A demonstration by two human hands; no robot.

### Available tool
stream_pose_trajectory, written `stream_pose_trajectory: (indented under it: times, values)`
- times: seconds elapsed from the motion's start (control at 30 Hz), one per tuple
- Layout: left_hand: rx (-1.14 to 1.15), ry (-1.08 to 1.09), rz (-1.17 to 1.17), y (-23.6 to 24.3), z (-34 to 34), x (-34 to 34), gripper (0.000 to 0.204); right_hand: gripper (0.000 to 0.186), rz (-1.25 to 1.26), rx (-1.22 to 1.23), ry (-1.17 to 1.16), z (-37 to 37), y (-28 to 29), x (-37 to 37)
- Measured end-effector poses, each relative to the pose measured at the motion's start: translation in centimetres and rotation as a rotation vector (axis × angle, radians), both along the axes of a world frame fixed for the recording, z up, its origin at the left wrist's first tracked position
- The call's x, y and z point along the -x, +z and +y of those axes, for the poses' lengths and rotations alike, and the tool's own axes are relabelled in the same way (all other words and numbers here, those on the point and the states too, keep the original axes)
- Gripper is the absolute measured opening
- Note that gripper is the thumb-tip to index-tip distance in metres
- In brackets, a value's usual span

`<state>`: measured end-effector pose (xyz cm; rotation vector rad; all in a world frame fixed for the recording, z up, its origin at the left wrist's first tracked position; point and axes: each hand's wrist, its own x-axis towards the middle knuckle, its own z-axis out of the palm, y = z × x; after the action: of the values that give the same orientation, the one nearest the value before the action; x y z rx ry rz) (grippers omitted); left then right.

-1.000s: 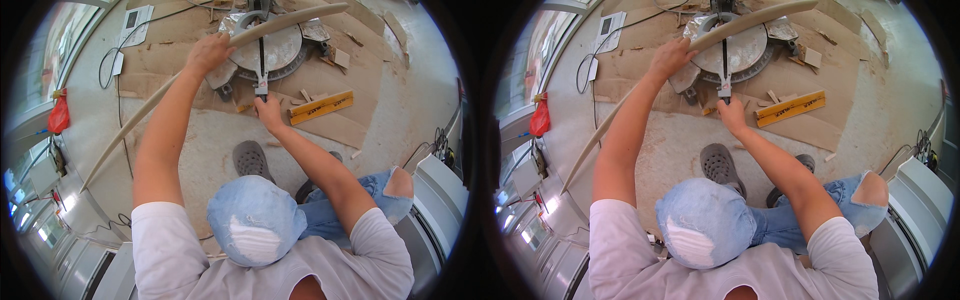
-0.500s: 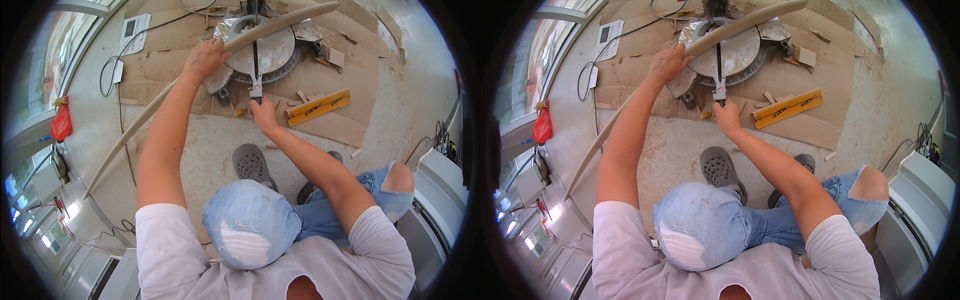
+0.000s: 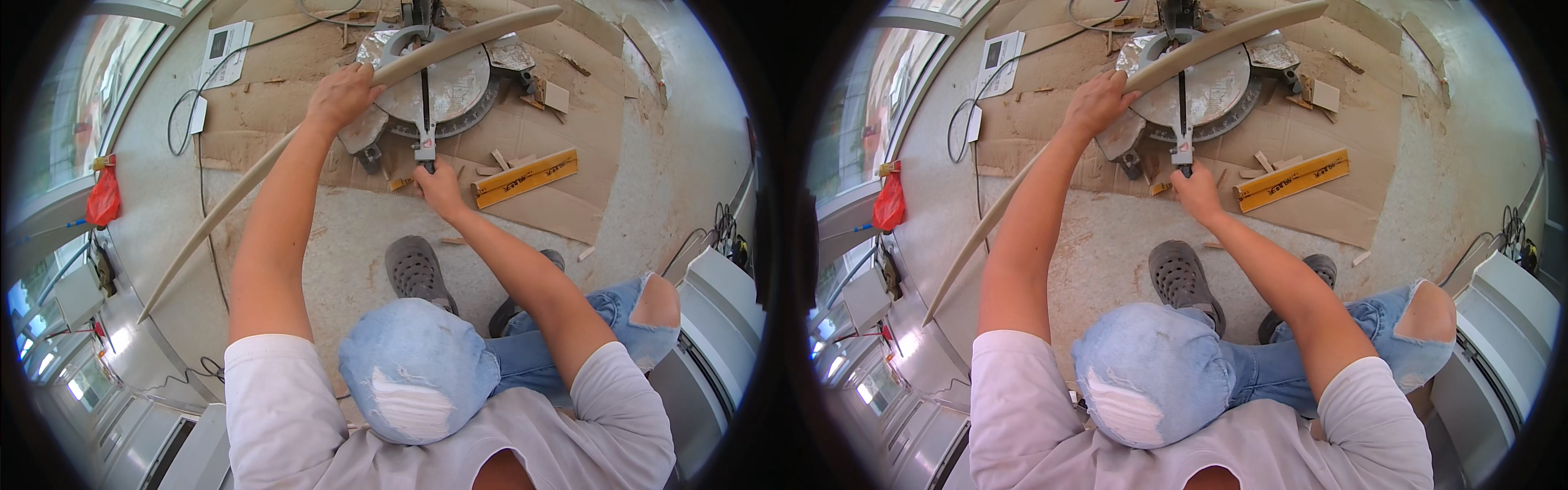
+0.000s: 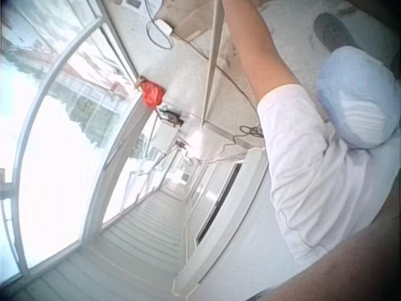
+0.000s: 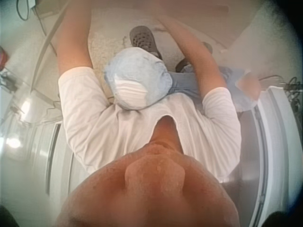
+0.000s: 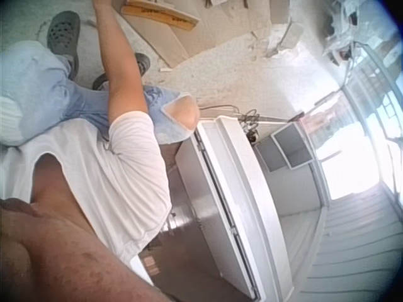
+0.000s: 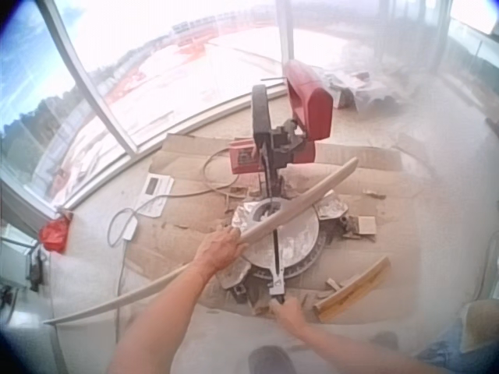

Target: The person sits on the floor and uses a miter saw to cut a long wooden trim piece into smaller sections. They then walk to a wall, fit one of the cut pieces into a corner, and return to the saw to cut additional pieces.

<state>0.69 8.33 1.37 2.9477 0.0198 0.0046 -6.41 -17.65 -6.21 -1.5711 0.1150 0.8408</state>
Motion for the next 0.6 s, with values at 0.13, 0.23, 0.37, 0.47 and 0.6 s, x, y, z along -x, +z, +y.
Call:
stream_pose_trajectory:
  times: [0.13, 0.23, 0.37, 0.47, 0.6]
  values:
    - [0.006, -0.010, -0.012, 0.0, 0.0, 0.0, 0.032, 0.019, -0.031, -0.008, 0.028, -0.1, 0.1, -0.1]
    - [-0.010, -0.019, 0.002, -0.2, 0.2, -0.1, 0.032, 0.024, -0.054, 0.040, 0.097, -0.4, 0.7, -0.7]
    - [0.020, -0.013, 0.006, 0.4, -0.2, 0.0, 0.033, 0.037, -0.105, 0.194, 0.284, -1.6, 1.9, -2.3]
    - [0.115, -0.015, -0.080, 0.7, -0.6, 0.4, 0.034, 0.042, -0.469, 0.279, 0.140, -3.1, 1.7, -3.4]
    - [0.081, -0.078, -0.078, 0.5, 0.1, 0.7, 0.031, 0.037, -0.593, 0.372, -0.183, -4.5, 2.1, -9.1]
